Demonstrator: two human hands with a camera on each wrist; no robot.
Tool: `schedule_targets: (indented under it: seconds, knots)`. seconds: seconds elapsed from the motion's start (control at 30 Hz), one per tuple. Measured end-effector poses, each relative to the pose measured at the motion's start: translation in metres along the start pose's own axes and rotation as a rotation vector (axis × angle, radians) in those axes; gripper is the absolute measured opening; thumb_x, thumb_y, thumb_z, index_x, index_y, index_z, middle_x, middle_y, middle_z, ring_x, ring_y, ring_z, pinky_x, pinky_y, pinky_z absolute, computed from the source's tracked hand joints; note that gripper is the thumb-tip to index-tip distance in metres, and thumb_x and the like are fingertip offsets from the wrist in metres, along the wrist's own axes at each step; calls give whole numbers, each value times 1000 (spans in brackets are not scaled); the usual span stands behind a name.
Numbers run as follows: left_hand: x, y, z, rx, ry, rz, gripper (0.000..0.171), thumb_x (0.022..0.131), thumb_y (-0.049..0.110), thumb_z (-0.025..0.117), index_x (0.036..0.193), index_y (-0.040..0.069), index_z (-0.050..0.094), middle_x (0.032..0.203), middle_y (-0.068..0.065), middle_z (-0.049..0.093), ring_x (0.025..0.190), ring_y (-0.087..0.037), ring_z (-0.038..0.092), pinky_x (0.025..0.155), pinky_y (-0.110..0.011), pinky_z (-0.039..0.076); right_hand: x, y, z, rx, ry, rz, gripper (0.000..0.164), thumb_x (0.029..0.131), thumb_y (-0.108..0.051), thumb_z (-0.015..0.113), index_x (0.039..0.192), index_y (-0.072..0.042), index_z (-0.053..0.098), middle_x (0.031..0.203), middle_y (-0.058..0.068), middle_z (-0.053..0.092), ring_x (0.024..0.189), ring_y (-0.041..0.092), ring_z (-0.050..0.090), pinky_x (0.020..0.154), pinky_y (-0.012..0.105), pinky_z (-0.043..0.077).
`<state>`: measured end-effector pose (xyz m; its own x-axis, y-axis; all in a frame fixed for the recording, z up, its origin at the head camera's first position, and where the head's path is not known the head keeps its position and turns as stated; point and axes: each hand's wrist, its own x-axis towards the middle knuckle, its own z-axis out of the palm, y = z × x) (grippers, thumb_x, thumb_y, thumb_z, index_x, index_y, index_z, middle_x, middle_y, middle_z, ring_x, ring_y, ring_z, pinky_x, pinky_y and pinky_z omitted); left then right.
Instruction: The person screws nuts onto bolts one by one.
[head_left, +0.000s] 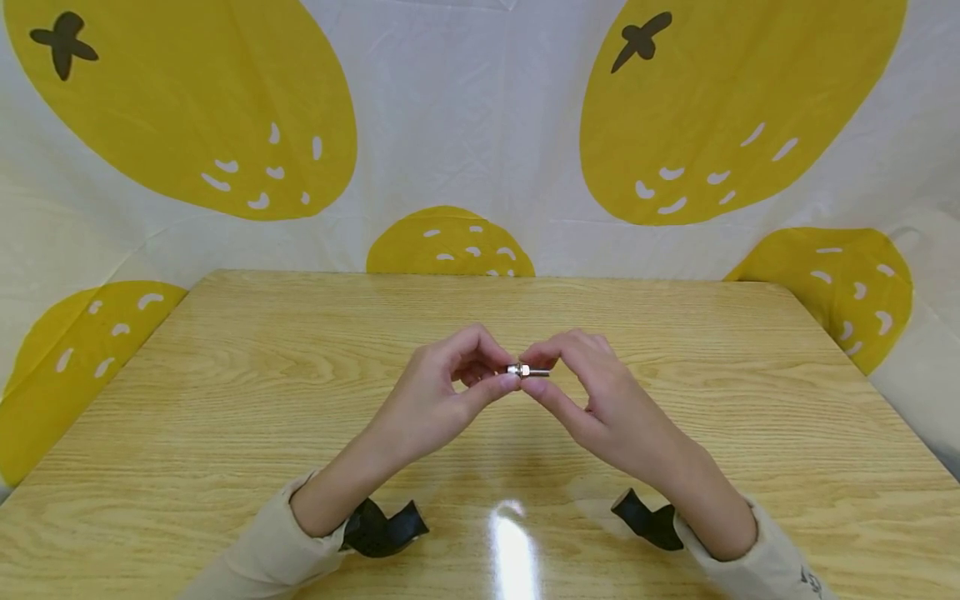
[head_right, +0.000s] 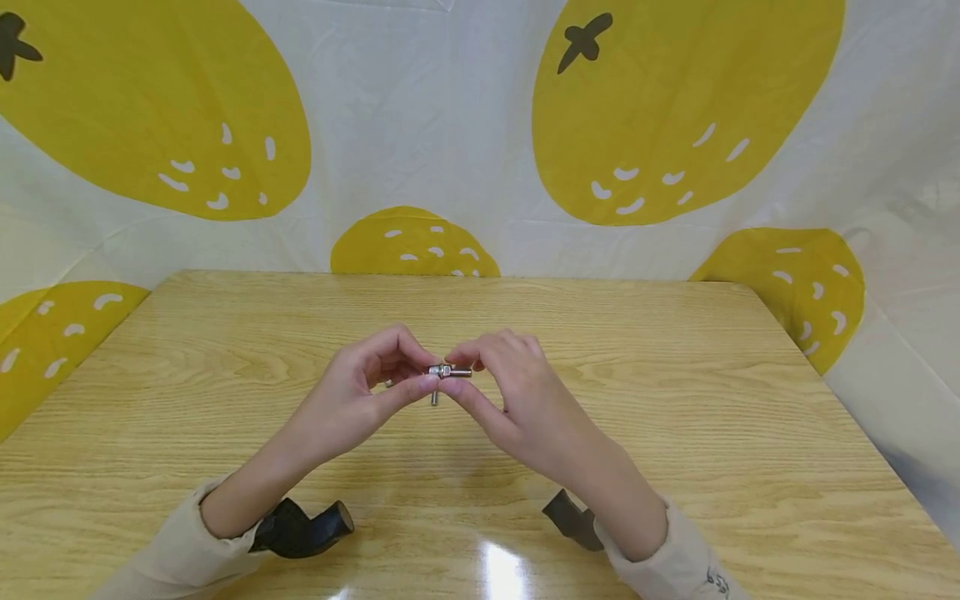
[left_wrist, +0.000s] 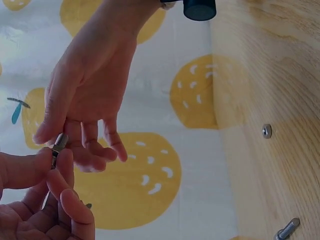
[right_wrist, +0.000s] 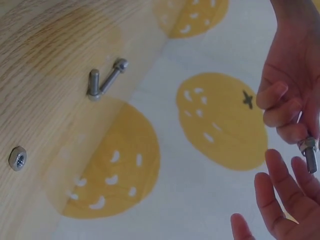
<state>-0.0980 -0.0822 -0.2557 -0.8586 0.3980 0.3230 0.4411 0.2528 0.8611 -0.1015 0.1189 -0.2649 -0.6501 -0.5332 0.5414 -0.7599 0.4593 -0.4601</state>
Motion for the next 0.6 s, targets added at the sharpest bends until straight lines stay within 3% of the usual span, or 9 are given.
schedule_targets:
  seconds: [0.1, 0.27, 0.6]
  knots:
    - [0, 0, 0, 3, 2, 2, 8, 86, 9, 66, 92, 10, 60, 84, 0, 64, 68, -16, 57, 59, -24, 48, 0, -1, -1, 1, 22, -25, 27, 86, -14, 67, 111, -10, 56, 102, -4, 58, 98, 11, 49, 88, 34, 37]
    - [0, -1, 0, 0, 2, 9, 9, 86, 9, 66, 92, 9, 60, 84, 0, 64, 68, -15, 58, 59, -23, 48, 2, -1, -1, 9, 46, -93, 25, 84, -9, 68, 107, -8, 56, 102, -2, 59, 96, 11, 52, 90, 33, 35]
    - [0, 0, 0, -4, -1, 2, 9, 86, 10, 67, 92, 10, 60, 84, 0, 64, 67, -12, 57, 59, -23, 48, 0, 0, -1, 15, 20, -60, 25, 83, -3, 67, 104, -9, 56, 101, -3, 58, 99, 13, 50, 88, 31, 37]
